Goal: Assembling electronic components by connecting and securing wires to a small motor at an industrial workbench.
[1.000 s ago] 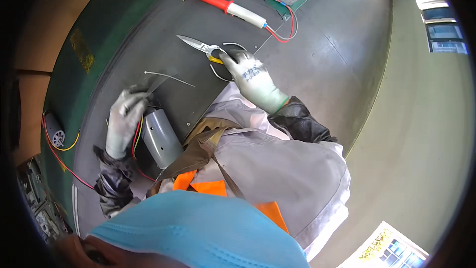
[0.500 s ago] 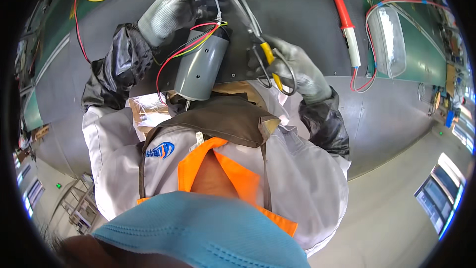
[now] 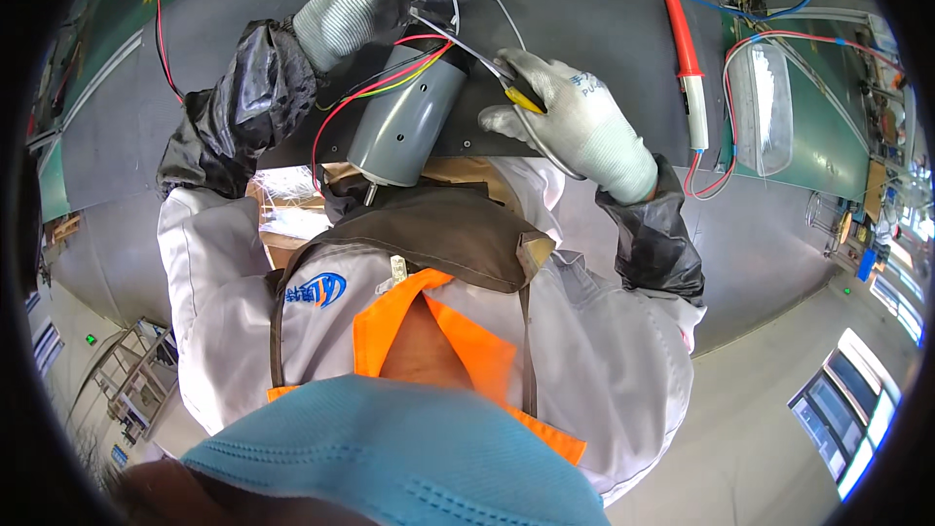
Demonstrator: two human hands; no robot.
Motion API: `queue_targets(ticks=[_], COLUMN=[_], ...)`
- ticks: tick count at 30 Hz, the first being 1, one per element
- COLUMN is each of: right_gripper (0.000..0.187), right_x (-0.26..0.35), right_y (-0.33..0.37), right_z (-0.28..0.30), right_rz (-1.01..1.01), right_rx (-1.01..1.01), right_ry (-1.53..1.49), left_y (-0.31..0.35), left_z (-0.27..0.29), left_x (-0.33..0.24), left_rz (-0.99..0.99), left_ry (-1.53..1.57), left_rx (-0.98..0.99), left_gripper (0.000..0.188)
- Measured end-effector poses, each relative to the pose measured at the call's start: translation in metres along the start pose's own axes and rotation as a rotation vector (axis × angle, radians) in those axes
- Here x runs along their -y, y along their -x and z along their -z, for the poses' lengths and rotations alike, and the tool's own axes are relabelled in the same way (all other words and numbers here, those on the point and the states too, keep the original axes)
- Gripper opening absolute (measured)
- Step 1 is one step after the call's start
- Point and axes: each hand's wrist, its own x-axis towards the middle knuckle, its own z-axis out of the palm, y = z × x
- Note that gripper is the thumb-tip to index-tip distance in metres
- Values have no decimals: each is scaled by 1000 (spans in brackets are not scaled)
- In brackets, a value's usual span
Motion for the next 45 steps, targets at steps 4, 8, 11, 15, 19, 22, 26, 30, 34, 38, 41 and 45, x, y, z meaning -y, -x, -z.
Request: queue_targets(ticks=[4, 8, 11, 15, 19, 22, 26, 30, 34, 38, 41, 45], right_gripper=[61, 49, 50, 46, 45, 45, 44, 40, 44, 47, 52, 55], right_x=[4, -17, -67, -67, -67, -9, -29, -21, -23, -113, -168, -160], right_y=[-2, -2, 8, -6, -16, -38, -126, -188, -95, -10, 36, 18], right_z=[-2, 17, 30, 16, -72, -60, -32, -5, 34, 25, 65, 111], right_rz=[-35, -424, -328, -231, 104, -334, -249, -97, 60, -81, -353, -148], right_rx=[25, -112, -154, -55, 456, 535, 55, -235, 10, -457, -945, -829], right_ry=[210, 53, 604, -30, -1050, -1068, -516, -1039, -722, -1209, -1322, -999], left_y=[6, 90, 134, 152, 124, 105, 9, -85, -33, 71, 121, 184], left_z=[-2, 57, 26, -8, -58, -63, -20, 87, 140, 59, 38, 21], left_x=[-8, -51, -117, -78, 13, 52, 36, -23, -36, -26, -17, 10], left_rz=[134, -25, 228, 94, -319, -455, -667, -260, -16, -135, -87, 200], left_ry=[93, -566, -812, -1518, -1563, -1517, -1614, -501, -78, -221, -128, -168], left_rx=[-226, -228, 517, -34, -227, -308, -658, -807, -439, -648, -575, -500], left_gripper=[46, 42, 63, 76, 74, 70, 56, 55, 39, 50, 58, 40])
